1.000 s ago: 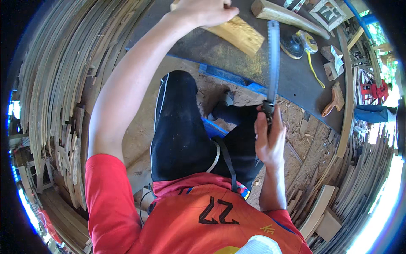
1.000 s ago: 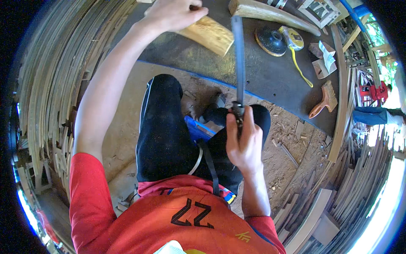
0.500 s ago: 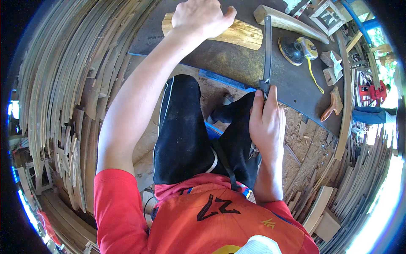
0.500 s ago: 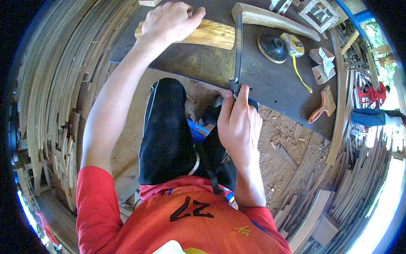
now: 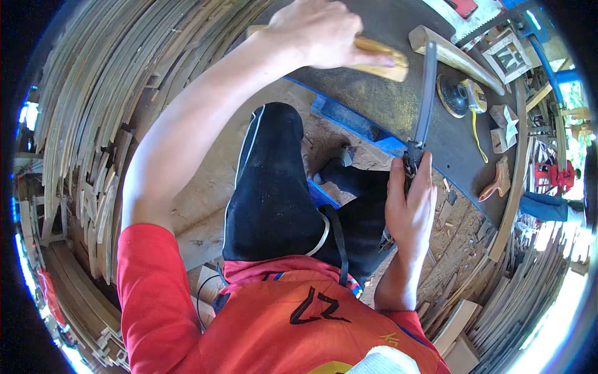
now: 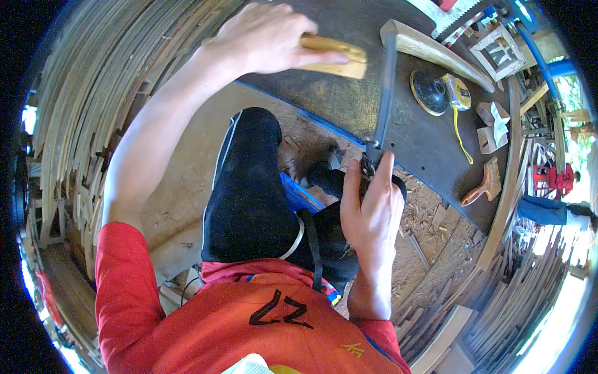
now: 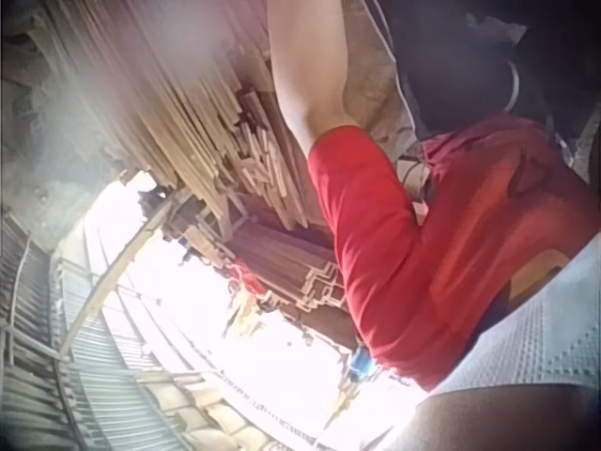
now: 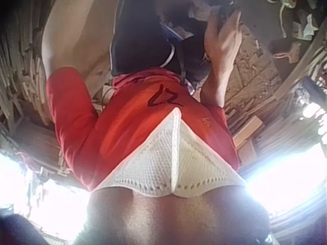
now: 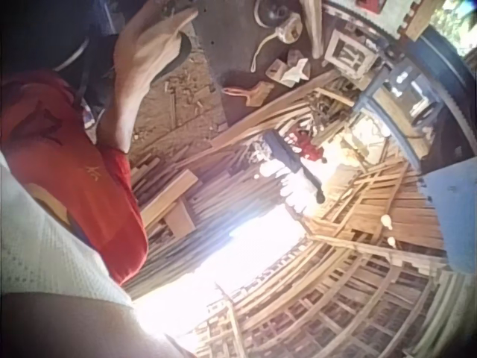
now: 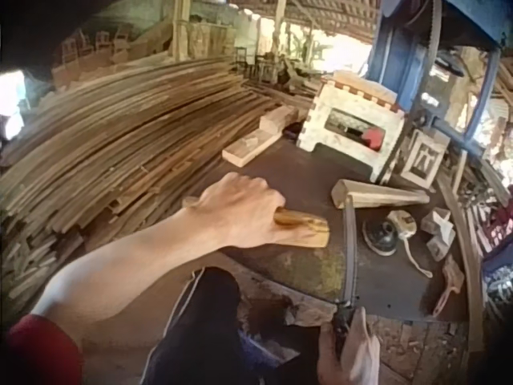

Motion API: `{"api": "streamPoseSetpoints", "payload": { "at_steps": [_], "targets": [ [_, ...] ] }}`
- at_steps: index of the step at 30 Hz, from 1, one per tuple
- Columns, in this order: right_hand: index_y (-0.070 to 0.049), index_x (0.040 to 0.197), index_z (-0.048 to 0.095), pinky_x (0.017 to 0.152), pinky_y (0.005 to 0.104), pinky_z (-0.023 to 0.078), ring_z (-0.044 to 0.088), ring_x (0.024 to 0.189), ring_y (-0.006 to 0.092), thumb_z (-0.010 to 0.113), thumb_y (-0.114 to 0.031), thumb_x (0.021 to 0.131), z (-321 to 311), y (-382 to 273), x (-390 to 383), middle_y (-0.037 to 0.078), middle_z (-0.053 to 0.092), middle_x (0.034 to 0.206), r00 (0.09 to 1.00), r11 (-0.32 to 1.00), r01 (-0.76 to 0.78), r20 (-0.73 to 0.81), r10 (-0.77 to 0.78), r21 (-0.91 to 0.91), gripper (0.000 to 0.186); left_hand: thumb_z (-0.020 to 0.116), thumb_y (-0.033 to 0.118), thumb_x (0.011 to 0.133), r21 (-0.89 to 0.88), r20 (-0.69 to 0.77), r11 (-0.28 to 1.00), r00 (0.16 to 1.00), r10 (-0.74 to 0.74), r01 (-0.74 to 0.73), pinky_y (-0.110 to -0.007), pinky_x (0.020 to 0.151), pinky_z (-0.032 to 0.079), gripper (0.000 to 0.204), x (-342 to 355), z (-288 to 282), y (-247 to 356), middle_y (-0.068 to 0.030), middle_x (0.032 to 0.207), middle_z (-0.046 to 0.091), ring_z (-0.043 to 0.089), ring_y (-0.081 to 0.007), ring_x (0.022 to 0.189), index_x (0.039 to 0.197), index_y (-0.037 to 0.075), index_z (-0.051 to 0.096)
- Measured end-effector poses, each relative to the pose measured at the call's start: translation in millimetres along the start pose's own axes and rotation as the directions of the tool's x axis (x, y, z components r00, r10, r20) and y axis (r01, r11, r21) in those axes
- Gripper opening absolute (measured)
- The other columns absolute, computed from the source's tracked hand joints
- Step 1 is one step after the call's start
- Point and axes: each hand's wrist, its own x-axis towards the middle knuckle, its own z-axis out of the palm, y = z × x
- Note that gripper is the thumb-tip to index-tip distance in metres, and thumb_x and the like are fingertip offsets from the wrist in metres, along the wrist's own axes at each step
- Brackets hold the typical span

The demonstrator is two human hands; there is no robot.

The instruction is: Manually cutting a small wooden block using a hand saw on a workbench.

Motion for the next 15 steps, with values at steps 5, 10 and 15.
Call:
{"api": "streamPoseSetpoints", "payload": {
  "at_steps": [5,10,15],
  "targets": [
    [0.0,0.109,0.053,0.055,0.0577,0.049,0.065,0.059,0.0478,0.054,-0.025,0.108,-3.3,-19.8,22.4,0.026,0.064,0.064,0.993,0.98,0.117,0.047,-0.111,-0.159,0.025,0.05,0.087,0.088,0.066,-0.272,0.997,0.96,0.061,-0.045,-0.044,0.078,0.063,0.087,-1.2,52.5,-19.0,-0.0142,0.089,0.078,0.078,-0.0313,0.084,0.104,0.007,0.079],
    [0.0,0.112,0.056,0.059,0.0581,0.053,0.067,0.061,0.0467,0.05,-0.027,0.108,5.9,-16.8,45.1,0.027,0.066,0.065,0.986,0.948,0.161,0.073,-0.147,-0.274,0.028,0.048,0.088,0.088,0.022,-0.311,0.997,0.947,0.079,-0.076,-0.046,0.083,0.063,0.089,3.4,55.0,-18.0,-0.0155,0.102,0.077,0.077,-0.0339,0.091,0.105,0.005,0.079],
    [0.0,0.112,0.057,0.063,0.0592,0.055,0.069,0.065,0.0466,0.05,-0.028,0.107,8.7,-25.1,52.2,0.027,0.067,0.067,0.988,0.937,0.146,0.091,-0.123,-0.317,0.03,0.05,0.087,0.088,0.043,-0.316,0.998,0.947,0.064,-0.053,-0.046,0.086,0.062,0.09,4.6,53.1,-18.3,-0.0159,0.103,0.077,0.077,-0.0345,0.093,0.107,0.004,0.079]
  ]
}}
